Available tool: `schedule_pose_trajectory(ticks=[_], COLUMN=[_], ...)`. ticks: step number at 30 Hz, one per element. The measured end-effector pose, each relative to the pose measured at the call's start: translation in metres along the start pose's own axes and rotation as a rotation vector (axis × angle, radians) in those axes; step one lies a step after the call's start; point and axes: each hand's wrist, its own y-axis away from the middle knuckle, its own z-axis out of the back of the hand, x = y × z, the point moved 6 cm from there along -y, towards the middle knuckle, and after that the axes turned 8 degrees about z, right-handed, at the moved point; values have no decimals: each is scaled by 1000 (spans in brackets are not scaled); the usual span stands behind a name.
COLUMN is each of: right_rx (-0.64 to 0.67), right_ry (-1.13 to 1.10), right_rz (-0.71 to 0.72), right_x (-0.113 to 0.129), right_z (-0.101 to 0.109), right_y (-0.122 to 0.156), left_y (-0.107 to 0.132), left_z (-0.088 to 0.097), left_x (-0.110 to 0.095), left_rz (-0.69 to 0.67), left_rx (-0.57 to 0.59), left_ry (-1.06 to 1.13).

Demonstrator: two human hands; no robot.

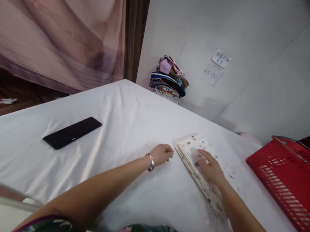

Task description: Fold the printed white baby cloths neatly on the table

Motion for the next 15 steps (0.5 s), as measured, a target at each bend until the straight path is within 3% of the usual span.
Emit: schedule_pose_trajectory(ticks=[3,5,10,15], right_rx=[160,196,213,211], right_ry=[88,197,429,453], right_rz=[212,278,238,215], right_x=[28,34,34,26], right_z=[-28,-38,-51,-60], right_y=[-4,-11,-31,-41], left_y=[-28,-42,-51,-49], left_z=[13,13,-2,-7], left_x=[-3,-7,-19,-21], left_rz=[0,9,-19,-109], left_rx=[-146,-189,-192,-242], left_ry=[-223,-310,-373,-426])
